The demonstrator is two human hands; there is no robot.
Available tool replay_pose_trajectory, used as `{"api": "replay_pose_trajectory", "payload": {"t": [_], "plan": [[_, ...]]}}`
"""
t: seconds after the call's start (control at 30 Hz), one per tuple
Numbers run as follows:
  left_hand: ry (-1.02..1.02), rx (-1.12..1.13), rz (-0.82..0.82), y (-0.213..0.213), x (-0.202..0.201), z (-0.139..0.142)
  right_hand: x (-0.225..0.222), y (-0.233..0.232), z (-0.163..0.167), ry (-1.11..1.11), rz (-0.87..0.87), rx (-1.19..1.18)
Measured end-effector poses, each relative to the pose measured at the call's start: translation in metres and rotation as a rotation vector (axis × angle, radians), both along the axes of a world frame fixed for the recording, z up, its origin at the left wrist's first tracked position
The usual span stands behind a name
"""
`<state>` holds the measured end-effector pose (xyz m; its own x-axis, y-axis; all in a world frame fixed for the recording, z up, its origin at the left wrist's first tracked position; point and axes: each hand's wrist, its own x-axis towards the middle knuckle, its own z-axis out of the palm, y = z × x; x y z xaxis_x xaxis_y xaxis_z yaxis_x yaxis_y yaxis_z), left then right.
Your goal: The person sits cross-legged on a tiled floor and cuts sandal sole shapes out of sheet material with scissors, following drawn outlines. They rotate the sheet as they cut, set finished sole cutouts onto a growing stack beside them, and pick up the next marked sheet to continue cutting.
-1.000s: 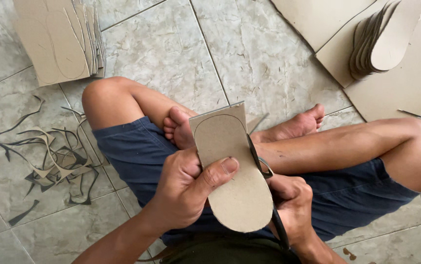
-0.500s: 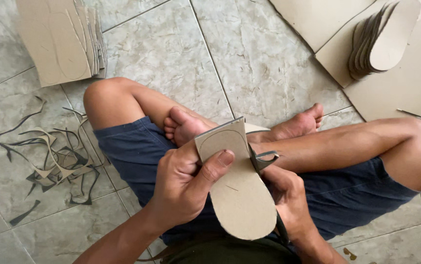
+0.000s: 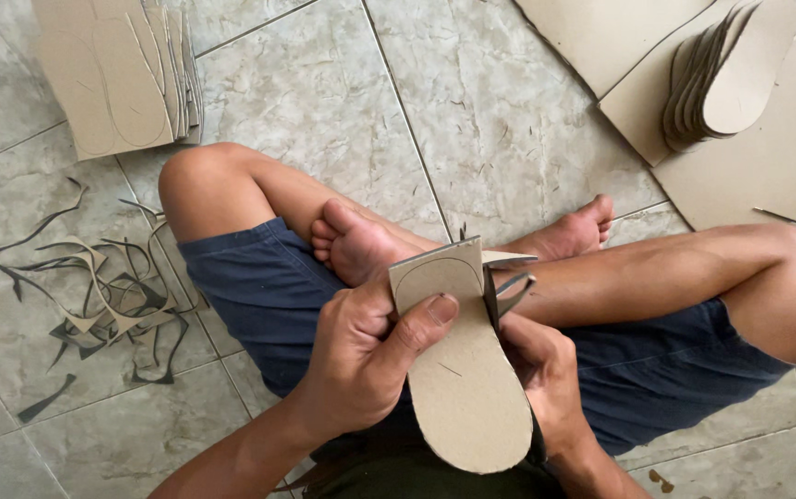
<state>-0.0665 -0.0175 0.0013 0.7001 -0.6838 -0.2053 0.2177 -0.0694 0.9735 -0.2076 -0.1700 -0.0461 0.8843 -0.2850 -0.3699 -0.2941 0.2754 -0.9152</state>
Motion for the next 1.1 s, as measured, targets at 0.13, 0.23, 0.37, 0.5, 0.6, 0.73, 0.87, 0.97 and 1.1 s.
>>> {"api": "replay_pose_trajectory", "payload": {"t": [0.13, 0.23, 0.37, 0.5, 0.6, 0.73, 0.87, 0.97, 1.1], "plan": [[0.07, 0.007, 0.006, 0.0, 0.001, 0.0, -0.006, 0.001, -0.008, 0.029, 0.012, -0.105], [0.199, -0.008, 0.001, 0.001, 0.003, 0.0, -0.011, 0.002, -0.01, 0.155, 0.057, -0.21], [0.101, 0.033, -0.079, 0.002, 0.006, 0.004, -0.006, 0.003, -0.006, -0.007, -0.001, -0.08], [0.033, 0.062, -0.133, 0.001, 0.007, 0.007, -0.004, 0.005, -0.006, 0.006, -0.031, 0.052], [0.049, 0.064, -0.134, 0.002, 0.009, 0.006, -0.011, 0.008, -0.011, 0.146, -0.016, -0.05], [0.155, 0.048, -0.145, 0.005, 0.013, 0.004, -0.014, 0.006, -0.016, 0.187, 0.047, -0.158], [0.165, 0.057, -0.217, 0.006, 0.017, 0.007, -0.009, 0.003, -0.01, 0.001, 0.011, 0.079], [0.298, 0.032, -0.249, 0.006, 0.023, 0.01, -0.009, 0.0, -0.009, -0.04, 0.054, 0.064], [0.352, 0.088, -0.312, 0.008, 0.036, 0.011, -0.019, -0.003, -0.017, 0.161, 0.132, 0.017]]}}
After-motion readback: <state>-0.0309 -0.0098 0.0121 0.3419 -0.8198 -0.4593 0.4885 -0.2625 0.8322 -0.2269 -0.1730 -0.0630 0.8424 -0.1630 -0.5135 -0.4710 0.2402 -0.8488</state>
